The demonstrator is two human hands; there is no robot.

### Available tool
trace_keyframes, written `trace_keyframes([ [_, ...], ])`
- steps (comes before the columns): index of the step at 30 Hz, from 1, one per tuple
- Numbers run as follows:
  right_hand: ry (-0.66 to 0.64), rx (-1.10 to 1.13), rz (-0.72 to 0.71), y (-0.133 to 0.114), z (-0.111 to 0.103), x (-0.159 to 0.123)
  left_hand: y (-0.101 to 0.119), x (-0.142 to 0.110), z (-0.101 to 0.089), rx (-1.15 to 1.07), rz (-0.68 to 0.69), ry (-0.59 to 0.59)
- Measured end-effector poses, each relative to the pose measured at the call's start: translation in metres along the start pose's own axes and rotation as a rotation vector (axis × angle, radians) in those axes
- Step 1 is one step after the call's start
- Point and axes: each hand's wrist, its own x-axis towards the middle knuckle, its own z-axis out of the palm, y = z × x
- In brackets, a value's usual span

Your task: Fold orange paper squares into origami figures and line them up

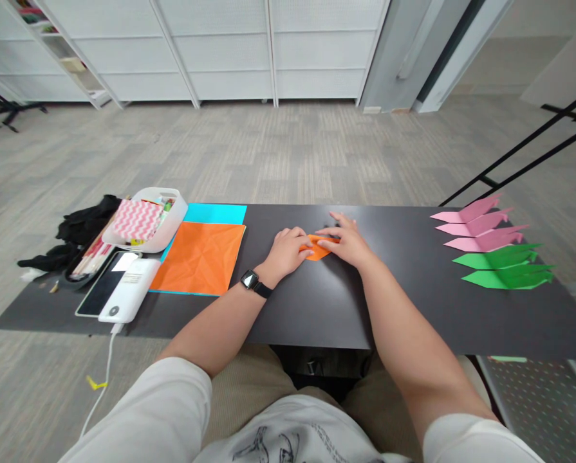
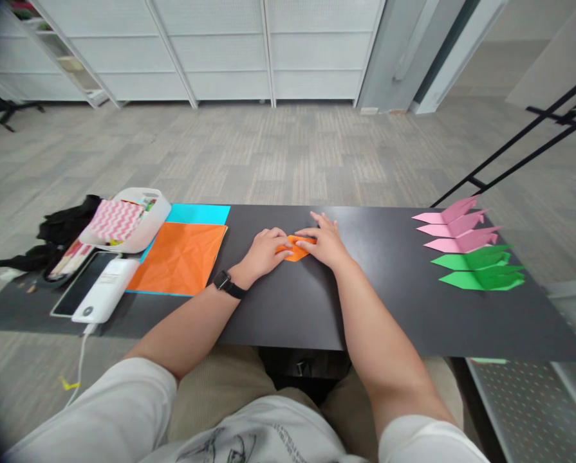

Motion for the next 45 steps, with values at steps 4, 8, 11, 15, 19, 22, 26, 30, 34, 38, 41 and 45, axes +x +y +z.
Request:
trace_keyframes([
  [4, -0.076, -0.068, 0.008, -0.009, 0.011, -0.003, -0.002, 0.000, 0.002, -0.005, 0.002, 0.007],
  [8, -0.111, -0.088, 0.006, -0.007, 0.008, -0.001, -0.003, 0.001, 0.001, -0.008, -0.008, 0.013],
  [11, -0.119, -0.093, 0.002, -0.005, 0.006, 0.000, -0.004, -0.001, -0.004, 0.010, -0.041, 0.013],
  [15, -0.134, -0.108, -0.001, -0.004, 0.006, 0.000, -0.010, -0.004, -0.012, 0.046, -0.084, -0.016],
  [19, -0.140, -0.121, 0.002, -0.002, 0.008, 0.000, -0.021, -0.007, -0.021, 0.062, -0.129, -0.085],
  [22, -0.145, -0.126, -0.005, -0.001, 0.008, 0.000, -0.031, -0.008, -0.028, 0.078, -0.151, -0.131],
  [26, -0.157, -0.130, -0.006, -0.002, 0.006, 0.000, -0.035, -0.007, -0.033, 0.062, -0.161, -0.138],
  [30, -0.166, -0.144, 0.003, -0.008, 0.003, -0.001, -0.021, -0.002, -0.030, -0.017, -0.158, 0.014],
  [34, -0.169, -0.165, -0.001, -0.013, 0.000, -0.003, -0.004, 0.000, -0.020, -0.049, -0.029, 0.068],
  [38, -0.157, -0.146, -0.022, -0.014, -0.001, -0.005, 0.000, 0.000, -0.010, -0.004, 0.031, 0.030],
  [41, -0.113, -0.126, -0.032, -0.009, 0.000, -0.005, -0.002, 0.001, -0.008, 0.000, 0.036, -0.004],
  [45, 0.007, -0.116, -0.021, 0.000, 0.003, -0.001, -0.002, 0.002, -0.009, -0.010, 0.031, -0.018],
])
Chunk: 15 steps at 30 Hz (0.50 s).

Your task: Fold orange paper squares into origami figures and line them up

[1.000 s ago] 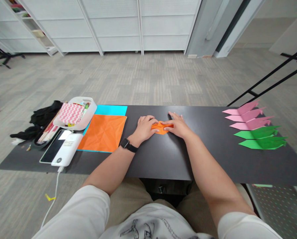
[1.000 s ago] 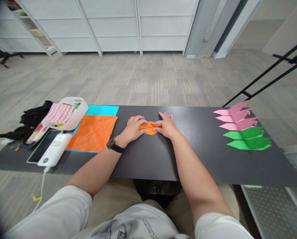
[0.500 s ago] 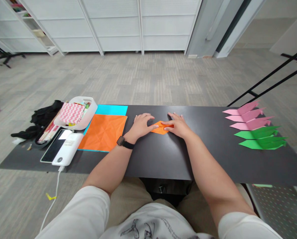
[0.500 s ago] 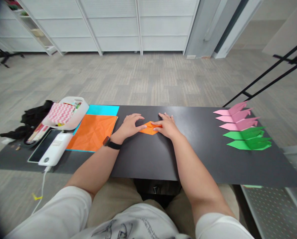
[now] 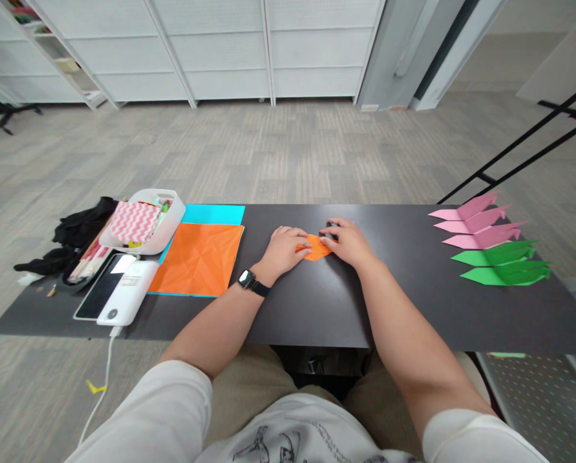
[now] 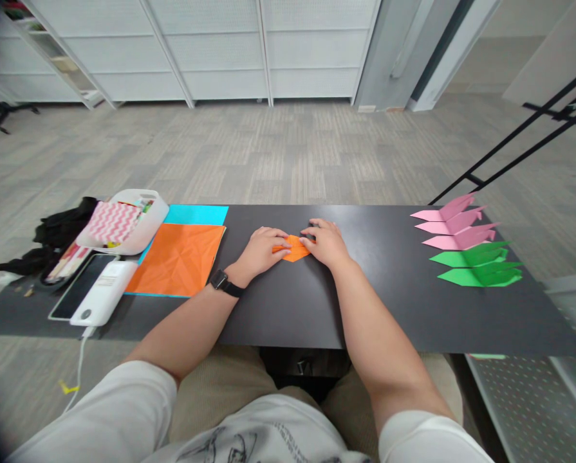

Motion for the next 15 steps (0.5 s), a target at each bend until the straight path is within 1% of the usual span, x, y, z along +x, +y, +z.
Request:
trace_keyframes([
  [3, 0.042, 0.016, -0.005, 0.0039, 0.0021, 0.0014, 0.0000, -0.0003, 0.0005, -0.007, -0.002, 0.009],
  [6, 0.037, 0.030, -0.018, 0.0037, 0.0033, 0.0017, -0.0011, -0.0004, 0.0021, -0.009, -0.004, 0.017],
  [11, 0.036, 0.049, 0.031, 0.0015, 0.0044, 0.0015, -0.0030, -0.0001, 0.0036, -0.011, 0.009, 0.020],
  [15, 0.003, 0.080, 0.033, 0.0006, 0.0023, 0.0002, -0.0012, -0.0003, 0.0023, -0.018, 0.008, 0.016],
])
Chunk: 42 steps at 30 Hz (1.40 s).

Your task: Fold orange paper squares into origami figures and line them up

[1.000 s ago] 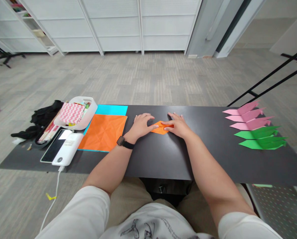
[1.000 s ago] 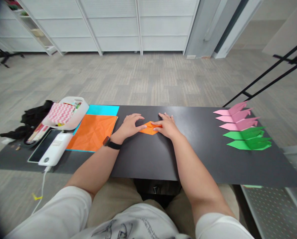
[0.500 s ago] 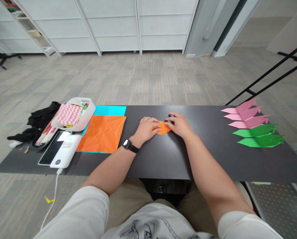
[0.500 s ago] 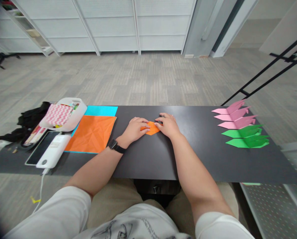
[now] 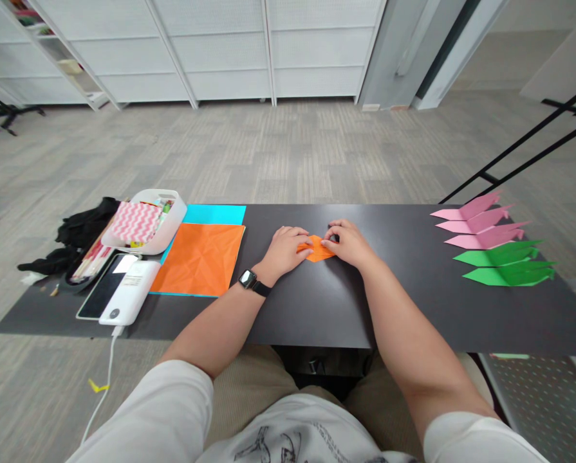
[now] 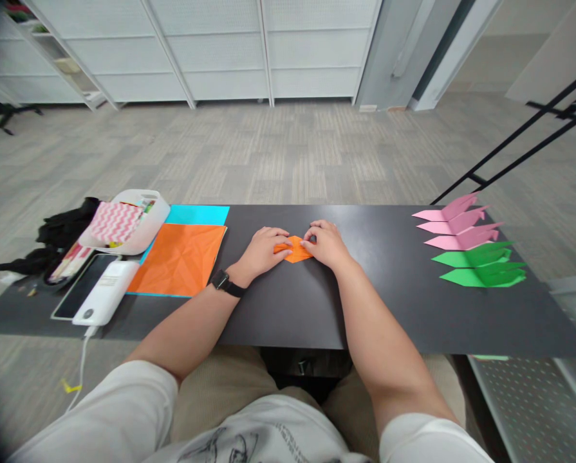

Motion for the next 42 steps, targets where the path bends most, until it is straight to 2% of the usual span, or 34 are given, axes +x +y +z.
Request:
trace_keyframes([
  [5, -0.026, 0.078, -0.042, -0.004, -0.007, -0.001, 0.006, 0.000, -0.002, -0.032, -0.028, 0.024],
  [11, 0.062, 0.175, -0.186, -0.023, -0.016, -0.005, 0.010, -0.002, -0.009, -0.081, -0.155, 0.108],
  [14, 0.119, 0.125, -0.306, -0.035, -0.021, -0.009, 0.010, -0.002, -0.017, -0.057, -0.196, 0.112],
  [17, 0.144, 0.044, -0.363, -0.044, -0.025, -0.012, 0.009, -0.001, -0.023, -0.048, -0.185, 0.092],
  [24, 0.148, 0.037, -0.371, -0.053, -0.030, -0.017, 0.009, 0.001, -0.031, -0.202, -0.128, 0.103],
  [27, 0.256, 0.063, -0.328, -0.054, -0.032, -0.018, 0.008, 0.001, -0.033, -0.121, -0.113, 0.131],
  [32, 0.419, 0.094, -0.220, -0.051, -0.035, -0.015, 0.002, -0.002, -0.034, 0.034, -0.099, 0.264],
  [35, 0.418, 0.100, -0.191, -0.048, -0.034, -0.013, 0.001, -0.002, -0.032, 0.072, -0.059, 0.199],
  [38, 0.316, 0.095, -0.193, -0.046, -0.030, -0.012, 0.003, -0.001, -0.028, 0.129, -0.019, 0.080],
  [42, 0.202, 0.081, -0.225, -0.043, -0.024, -0.011, 0.008, 0.001, -0.022, 0.153, 0.024, -0.009],
])
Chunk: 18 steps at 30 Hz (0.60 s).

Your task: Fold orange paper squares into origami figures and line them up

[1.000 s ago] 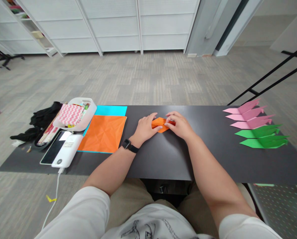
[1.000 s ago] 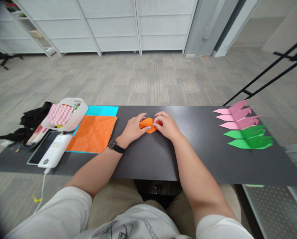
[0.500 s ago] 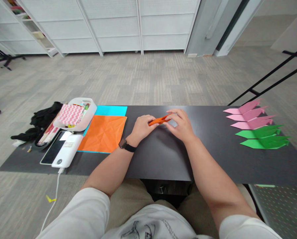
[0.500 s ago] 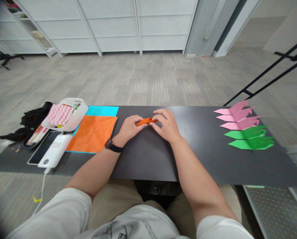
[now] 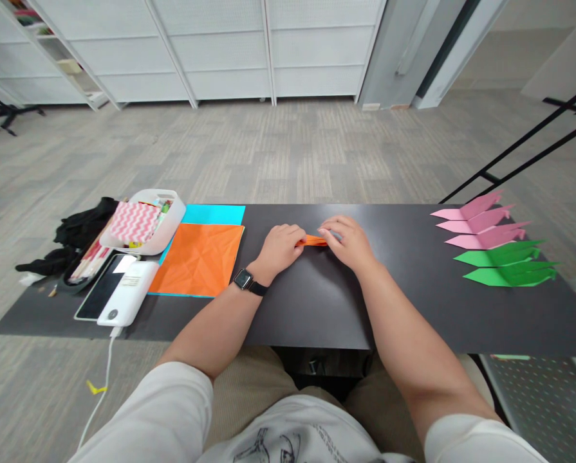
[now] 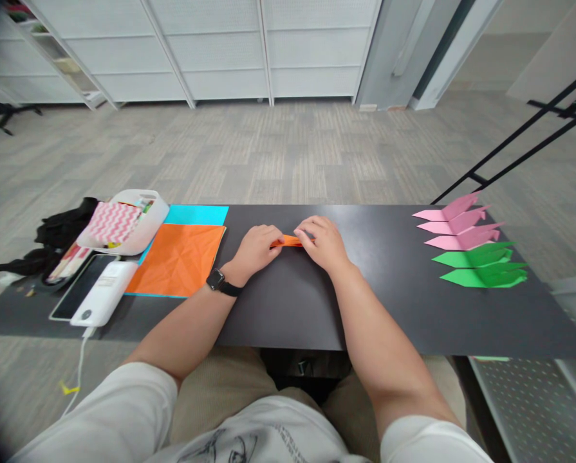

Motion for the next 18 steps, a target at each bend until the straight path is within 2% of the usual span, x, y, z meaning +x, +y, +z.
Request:
trace_keyframes([
  [5, -0.039, 0.001, -0.015, 0.004, 0.002, 0.000, 0.000, 0.002, 0.004, -0.029, 0.043, -0.039],
  [11, -0.207, -0.096, -0.132, 0.010, 0.006, -0.003, -0.003, 0.004, 0.008, -0.030, 0.059, -0.001],
  [18, -0.230, -0.118, -0.108, 0.015, 0.012, -0.003, -0.005, 0.001, 0.010, -0.028, 0.085, -0.006],
])
